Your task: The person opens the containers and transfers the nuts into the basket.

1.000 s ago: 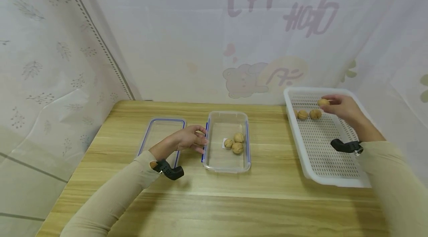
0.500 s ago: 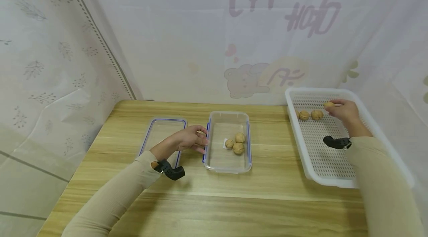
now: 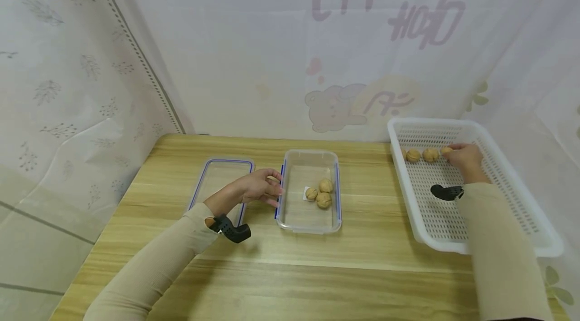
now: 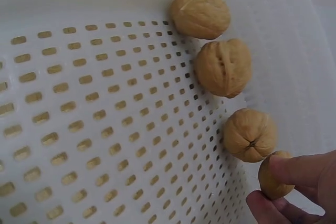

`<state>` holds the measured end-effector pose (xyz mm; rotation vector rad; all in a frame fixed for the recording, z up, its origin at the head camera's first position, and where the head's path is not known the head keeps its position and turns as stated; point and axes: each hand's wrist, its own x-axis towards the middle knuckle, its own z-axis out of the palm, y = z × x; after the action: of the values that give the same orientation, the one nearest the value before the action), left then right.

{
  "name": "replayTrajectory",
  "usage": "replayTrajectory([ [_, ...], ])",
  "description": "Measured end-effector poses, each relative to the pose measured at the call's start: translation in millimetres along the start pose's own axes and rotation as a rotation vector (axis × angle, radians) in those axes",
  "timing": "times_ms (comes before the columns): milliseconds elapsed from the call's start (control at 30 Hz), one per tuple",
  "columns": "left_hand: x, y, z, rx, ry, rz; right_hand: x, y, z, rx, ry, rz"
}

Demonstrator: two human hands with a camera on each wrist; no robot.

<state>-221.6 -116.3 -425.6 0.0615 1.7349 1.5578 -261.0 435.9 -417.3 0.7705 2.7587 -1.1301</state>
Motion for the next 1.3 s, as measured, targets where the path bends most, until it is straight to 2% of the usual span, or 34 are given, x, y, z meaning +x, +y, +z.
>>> replayTrajectory([
  [200,0.6,1.5,1.2,0.005,0.007,-0.004,-3.6,2,9,-0.081,0.047,0.016],
  [467,0.2,2.5,1.7,0.006,0.009,-0.005,-2.7,3,15,-0.056,0.055,0.055],
  [800,-0.2,1.5,1.5,-0.003,0.010,-0.008,-6.7,0,19,-0.127,0.069,0.011],
  [1067,-0.5,1.0,1.0,-0.002,0.008,-0.009,-9.4,-2,14,-0.186,0.016,-0.031],
  [1300,-1.5,1.7,1.2,0.001,0.002,-0.004,-9.4,-2,6,-0.232,-0.046,-0.026],
])
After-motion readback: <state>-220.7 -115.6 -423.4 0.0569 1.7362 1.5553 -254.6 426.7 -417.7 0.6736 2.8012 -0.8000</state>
